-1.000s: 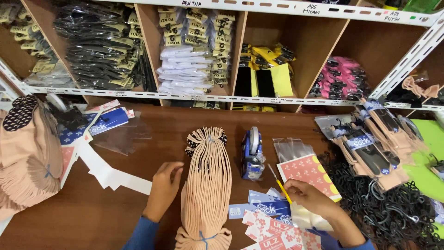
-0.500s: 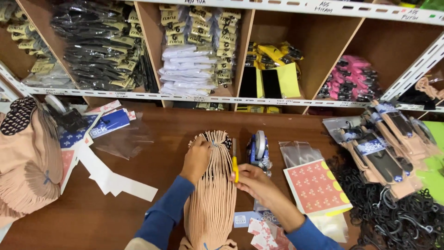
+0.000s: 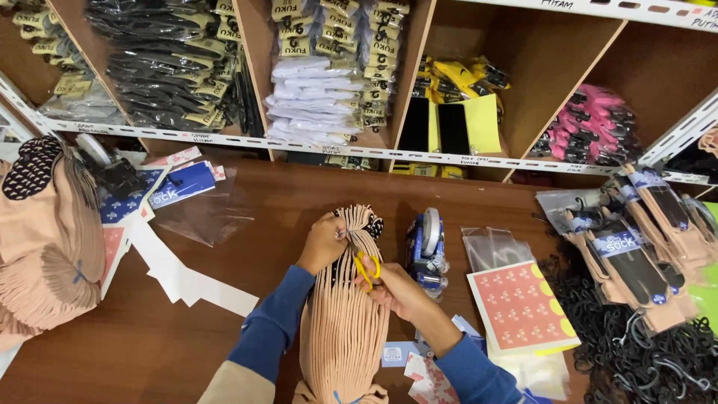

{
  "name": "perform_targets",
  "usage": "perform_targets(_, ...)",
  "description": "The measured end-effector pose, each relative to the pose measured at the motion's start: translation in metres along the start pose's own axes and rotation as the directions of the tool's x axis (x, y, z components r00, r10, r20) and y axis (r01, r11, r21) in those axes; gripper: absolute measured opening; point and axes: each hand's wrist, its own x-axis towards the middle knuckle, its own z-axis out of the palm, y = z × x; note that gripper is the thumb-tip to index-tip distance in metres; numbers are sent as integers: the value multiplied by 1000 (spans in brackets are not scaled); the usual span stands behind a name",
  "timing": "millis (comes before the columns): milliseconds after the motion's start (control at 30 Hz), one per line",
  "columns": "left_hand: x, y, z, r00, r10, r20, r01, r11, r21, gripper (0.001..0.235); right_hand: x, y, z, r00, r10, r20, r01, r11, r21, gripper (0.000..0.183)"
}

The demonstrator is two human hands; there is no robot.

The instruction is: The person cuts a rubber band from a bundle of socks using scissors, then separates the socks and attaches plastic hangers to them one by one. The socks are arranged on the table as they are prepared.

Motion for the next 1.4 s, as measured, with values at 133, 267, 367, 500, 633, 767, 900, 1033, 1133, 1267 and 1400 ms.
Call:
perform_targets(133, -10, 15, -10, 999, -47, -12, 46, 998, -31, 11, 6, 2, 3, 998, -62, -29, 60, 995, -73, 55)
perform_targets(267, -17, 25, -14, 996, -94, -10, 93, 995, -43, 11, 10, 5, 9, 991, -111, -72, 104, 989, -104, 53)
perform_targets(367, -19, 27, -17, 995, -96, -17, 95, 992, -82, 11, 7, -1, 16, 980, -170, -100, 157, 979, -130, 49)
perform_targets(500, -20, 28, -18, 995, -79, -59, 75, 995, -69, 10, 4, -5, 17, 979, -167, -118, 146, 975, -165, 47)
perform_targets(633, -22, 32, -20, 996, -62, -67, 57, 996, -73, 10, 0, -5, 13, 978, -161, -129, 135, 973, -187, 47)
perform_targets(767, -20, 30, -17, 994, -57, -90, 50, 996, -79, 10, 0, -6, 16, 978, -164, -127, 136, 970, -202, 48)
perform_targets(900, -20, 27, -18, 997, -47, -67, 43, 997, -63, 11, 16, -1, 18, 964, -224, -145, 197, 964, -181, 43)
perform_targets(1033, -17, 14, -20, 992, 99, -74, -97, 995, 36, 18, 35, -3, 18, 953, -264, -150, 235, 954, -187, 39)
perform_targets(1133, -41, 34, -52, 977, 157, -143, -166, 984, -58, 43, 58, 0, 15, 925, -328, -190, 277, 928, -250, 32)
perform_targets(1267, -108, 79, -101, 953, 159, -258, -202, 968, -150, 44, 85, 4, 13, 903, -354, -243, 266, 905, -333, 23)
perform_targets(1400, -187, 116, -117, 947, 222, -233, -271, 941, -201, 19, 81, 1, 8, 898, -407, -168, 314, 860, -403, 32)
